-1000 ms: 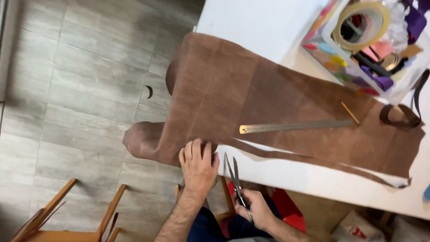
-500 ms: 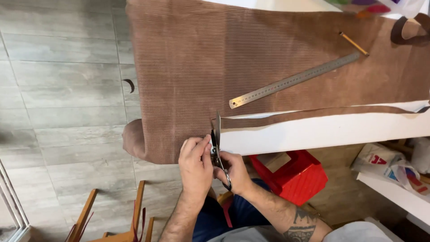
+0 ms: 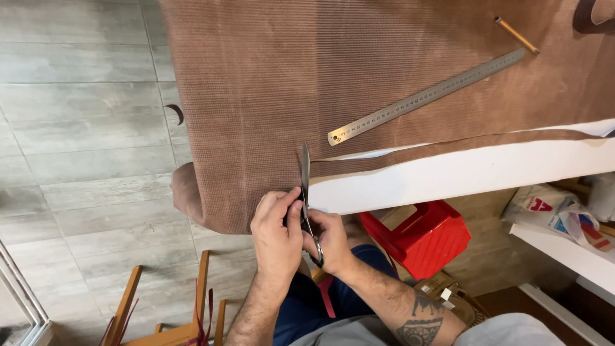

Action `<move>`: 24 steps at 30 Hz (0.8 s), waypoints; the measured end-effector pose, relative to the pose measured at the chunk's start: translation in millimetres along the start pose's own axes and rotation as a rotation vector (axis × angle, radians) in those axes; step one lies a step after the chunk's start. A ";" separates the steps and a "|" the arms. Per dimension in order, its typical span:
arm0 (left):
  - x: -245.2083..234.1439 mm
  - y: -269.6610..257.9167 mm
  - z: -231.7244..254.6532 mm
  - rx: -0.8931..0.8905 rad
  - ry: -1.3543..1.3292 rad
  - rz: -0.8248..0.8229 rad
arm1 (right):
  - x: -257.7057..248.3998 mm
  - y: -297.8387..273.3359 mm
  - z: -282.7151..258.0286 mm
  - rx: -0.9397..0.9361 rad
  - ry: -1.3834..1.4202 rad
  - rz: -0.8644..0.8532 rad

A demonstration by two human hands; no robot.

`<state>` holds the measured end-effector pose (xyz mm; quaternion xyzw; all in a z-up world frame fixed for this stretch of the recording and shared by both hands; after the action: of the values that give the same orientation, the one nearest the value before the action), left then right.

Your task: Measuring a piece of brown leather with a metal ruler, marking a line with a pencil, and cutting along the line with scissors to create a strip.

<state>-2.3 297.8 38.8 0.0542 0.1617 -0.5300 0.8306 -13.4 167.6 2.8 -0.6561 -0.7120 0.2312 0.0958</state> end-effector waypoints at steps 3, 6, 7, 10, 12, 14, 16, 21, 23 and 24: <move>-2.4 -0.5 -1.6 -0.008 0.010 0.007 | 1.3 -1.2 0.9 0.005 -0.001 0.036; -3.4 -0.7 -4.0 -0.012 -0.002 0.000 | 4.0 0.5 -7.8 -0.010 -0.025 0.048; -2.7 0.0 -4.7 -0.013 -0.006 -0.004 | 3.7 0.9 -7.6 -0.010 -0.034 0.050; -2.2 0.6 -5.5 -0.018 -0.018 -0.010 | 2.8 0.8 -9.2 -0.009 -0.047 0.059; -2.4 1.0 -5.2 -0.021 -0.026 -0.013 | 2.3 -1.0 -7.1 -0.009 -0.051 0.068; -3.2 1.8 -4.2 -0.025 -0.034 -0.011 | 0.8 -3.6 -3.2 -0.035 -0.087 0.086; -3.4 3.5 -4.4 -0.027 -0.042 -0.011 | 2.8 -3.7 -5.3 -0.035 -0.084 0.095; 0.3 0.3 -5.1 -0.069 0.035 -0.073 | 4.3 -12.3 -6.5 -0.010 -0.128 0.071; 0.6 0.9 -6.0 -0.074 0.021 -0.076 | 2.8 -12.4 -3.8 -0.025 -0.156 0.076; -0.1 -0.1 -5.7 -0.076 0.021 -0.077 | 3.3 -14.0 -4.1 -0.023 -0.157 0.076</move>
<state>-3.6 299.4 33.4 0.0222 0.1924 -0.5546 0.8092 -24.4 171.2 12.2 -0.6636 -0.6945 0.2772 0.0235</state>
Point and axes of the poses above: each hand's wrist, its own y-axis towards the middle knuckle, its own x-axis out of the palm, z = x × y, the point moved 9 cm from there along y, towards the middle knuckle, and after that the axes turned 10 degrees about z, right-handed, at the moved point
